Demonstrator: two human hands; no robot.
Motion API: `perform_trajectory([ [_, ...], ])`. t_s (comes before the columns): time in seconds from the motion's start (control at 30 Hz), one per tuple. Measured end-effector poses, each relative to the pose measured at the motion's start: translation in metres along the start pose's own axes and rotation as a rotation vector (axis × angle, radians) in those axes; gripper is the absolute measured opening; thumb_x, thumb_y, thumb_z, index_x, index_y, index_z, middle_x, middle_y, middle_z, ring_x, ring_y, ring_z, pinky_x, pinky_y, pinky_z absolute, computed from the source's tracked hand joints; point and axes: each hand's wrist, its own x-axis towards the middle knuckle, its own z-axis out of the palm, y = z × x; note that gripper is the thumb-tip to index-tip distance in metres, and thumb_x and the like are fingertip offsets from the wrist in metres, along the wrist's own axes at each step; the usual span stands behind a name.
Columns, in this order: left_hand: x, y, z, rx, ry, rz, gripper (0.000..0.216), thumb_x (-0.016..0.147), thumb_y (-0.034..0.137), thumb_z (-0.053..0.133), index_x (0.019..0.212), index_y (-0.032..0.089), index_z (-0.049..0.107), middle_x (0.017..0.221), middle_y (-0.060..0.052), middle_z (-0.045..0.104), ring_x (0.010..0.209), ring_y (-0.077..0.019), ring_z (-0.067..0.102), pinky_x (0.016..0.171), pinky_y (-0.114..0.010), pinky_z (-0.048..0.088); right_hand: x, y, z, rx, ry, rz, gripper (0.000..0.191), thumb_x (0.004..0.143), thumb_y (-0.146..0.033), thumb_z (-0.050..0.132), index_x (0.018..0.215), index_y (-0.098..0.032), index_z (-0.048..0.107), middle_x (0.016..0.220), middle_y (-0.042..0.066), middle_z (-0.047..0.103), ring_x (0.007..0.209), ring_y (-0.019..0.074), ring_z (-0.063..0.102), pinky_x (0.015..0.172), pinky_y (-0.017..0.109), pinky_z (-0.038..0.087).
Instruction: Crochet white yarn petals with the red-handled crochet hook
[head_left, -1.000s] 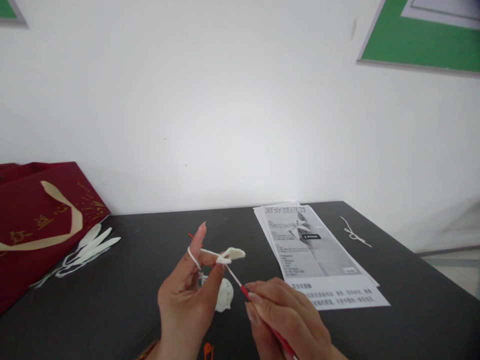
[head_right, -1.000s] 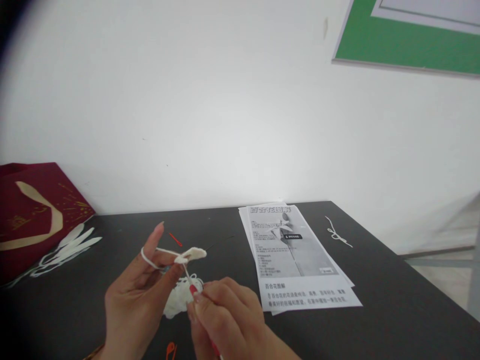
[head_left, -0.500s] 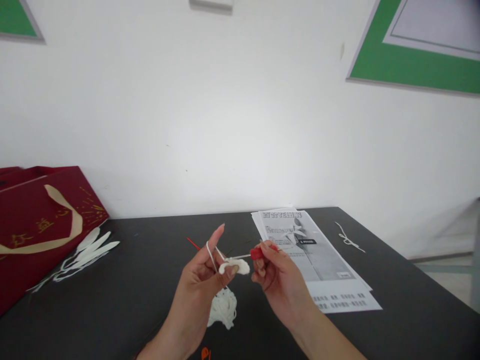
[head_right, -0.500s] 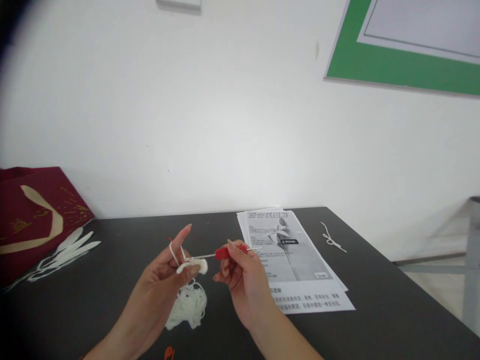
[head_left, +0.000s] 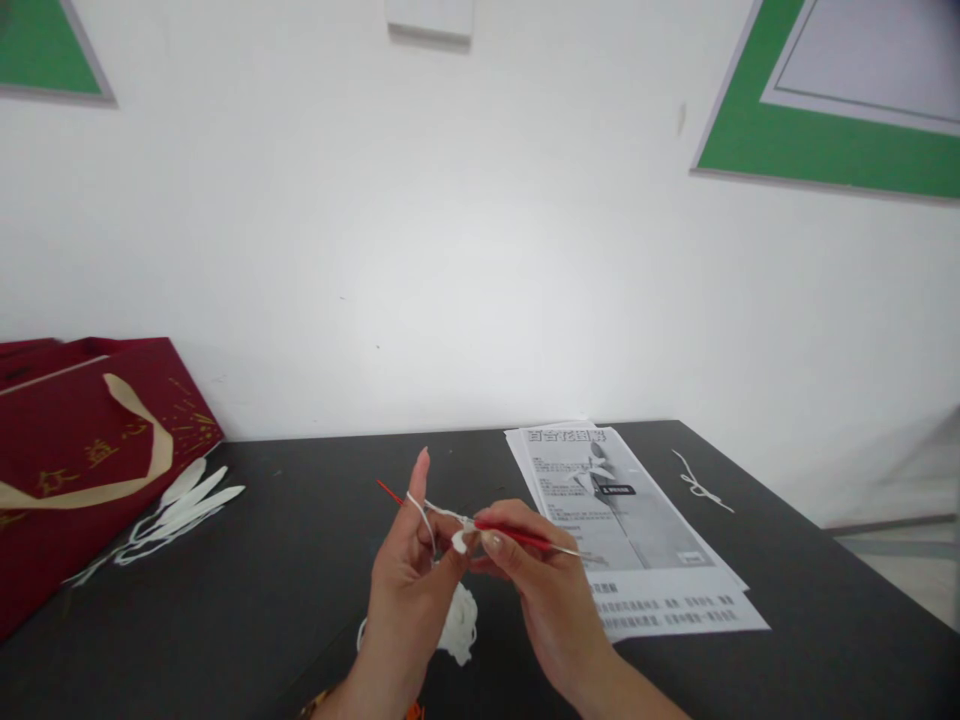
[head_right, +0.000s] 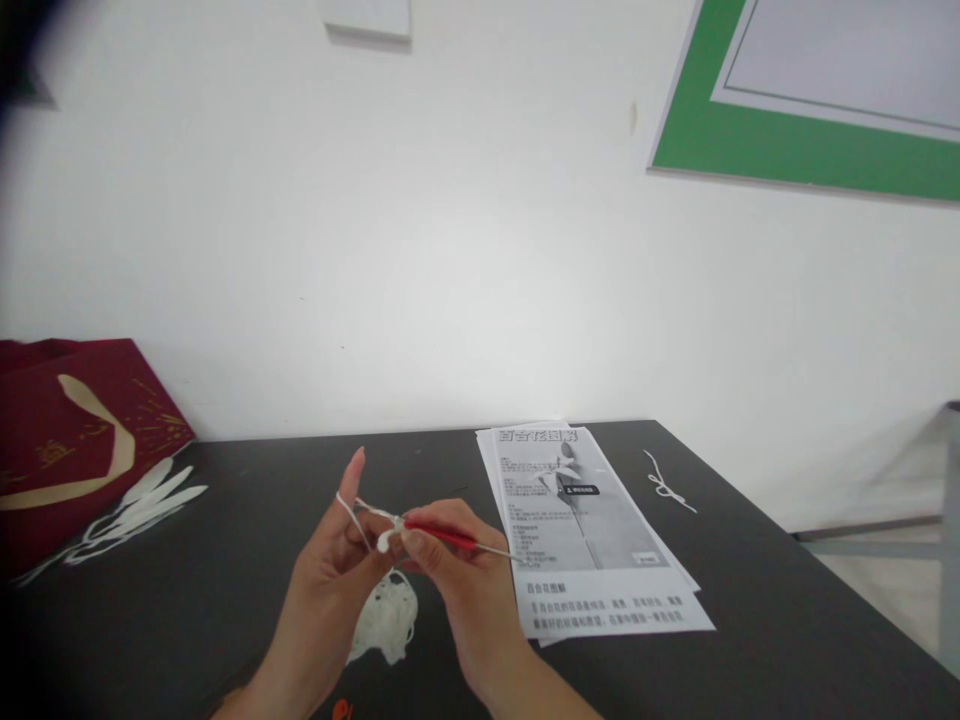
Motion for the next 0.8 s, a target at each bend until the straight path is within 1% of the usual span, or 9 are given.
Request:
perform_trajectory([
  [0.1,0.000,-0.001,0.001,-0.009,-0.023,-0.024,0.097,0.071,0.025,0.077,0.150,0.026,0.021,0.065,0.005,0.059,0.062,-0.0127,0.054,0.062,-0.024,0.047,0.002,0.000,-0.002,-0.042,0.001,0.028,0.018,0.069,-0.028,0.081,0.082,-0.019,0.074,0.084,0.002,0.066,0.078,0.0177,0.064,0.067,0.029,0.058],
  [0.23,0.005,0.009,0.002,0.063,-0.105,-0.083,0.092,0.072,0.025,0.077,0.149,0.021,0.026,0.072,0.002,0.063,0.070,-0.0150,0.059,0.070,-0.027,0.048,0.005,-0.003,-0.007,-0.132,0.067,-0.013,0.015,0.070,-0.028,0.079,0.080,-0.019,0.075,0.076,0.004,0.069,0.068,0.0171,0.065,0.063,0.029,0.058],
  [0.27,0.007,0.013,0.002,0.098,-0.123,-0.097,0.091,0.071,0.025,0.077,0.148,0.020,0.030,0.075,0.001,0.064,0.070,-0.0156,0.060,0.069,-0.027,0.048,0.006,-0.004,-0.008,-0.189,0.074,-0.074,0.012,0.071,-0.027,0.078,0.079,-0.019,0.075,0.074,0.004,0.070,0.066,0.0171,0.065,0.063,0.029,0.057],
  [0.33,0.011,0.019,-0.001,0.165,-0.136,-0.115,0.087,0.069,0.027,0.079,0.144,0.018,0.036,0.079,-0.001,0.065,0.062,-0.0133,0.058,0.058,-0.024,0.046,0.008,-0.008,-0.010,-0.340,0.052,-0.252,0.005,0.072,-0.021,0.076,0.078,-0.021,0.076,0.073,0.004,0.070,0.067,0.0172,0.065,0.062,0.028,0.055],
  [0.4,0.015,0.024,-0.005,0.232,-0.140,-0.123,0.084,0.069,0.030,0.079,0.142,0.018,0.040,0.084,-0.003,0.066,0.051,-0.0087,0.051,0.045,-0.021,0.040,0.008,-0.011,-0.012,-0.480,-0.010,-0.426,0.011,0.074,-0.014,0.073,0.079,-0.023,0.077,0.075,0.004,0.071,0.068,0.0169,0.066,0.062,0.027,0.053],
  [0.47,0.019,0.027,-0.010,0.287,-0.175,-0.145,0.084,0.069,0.033,0.078,0.142,0.019,0.039,0.090,-0.005,0.066,0.046,-0.0065,0.047,0.039,-0.020,0.036,0.008,-0.013,-0.014,-0.581,-0.092,-0.534,0.019,0.076,-0.009,0.069,0.084,-0.025,0.077,0.078,0.004,0.072,0.069,0.0160,0.067,0.062,0.025,0.052],
  [0.63,0.025,0.033,-0.018,0.253,-0.312,-0.229,0.085,0.070,0.030,0.078,0.144,0.017,0.037,0.067,0.004,0.057,0.048,-0.0108,0.051,0.036,-0.020,0.042,0.007,-0.014,-0.018,-0.656,-0.192,-0.569,0.020,0.079,-0.009,0.068,0.088,-0.025,0.076,0.082,0.004,0.072,0.072,0.0157,0.068,0.063,0.025,0.053],
  [0.73,0.025,0.038,-0.018,0.193,-0.423,-0.300,0.095,0.069,0.024,0.079,0.148,0.025,0.026,0.083,-0.001,0.062,0.057,-0.0130,0.058,0.039,-0.022,0.046,0.008,-0.015,-0.020,-0.659,-0.215,-0.585,0.019,0.080,-0.011,0.067,0.089,-0.025,0.075,0.081,0.004,0.072,0.070,0.0158,0.068,0.062,0.025,0.053],
  [0.8,0.024,0.039,-0.018,0.177,-0.458,-0.326,0.098,0.068,0.021,0.079,0.149,0.028,0.024,0.093,-0.003,0.063,0.060,-0.0127,0.058,0.042,-0.022,0.048,0.009,-0.016,-0.021,-0.678,-0.237,-0.599,0.019,0.081,-0.011,0.066,0.090,-0.026,0.075,0.081,0.004,0.073,0.070,0.0158,0.068,0.061,0.025,0.053],
])
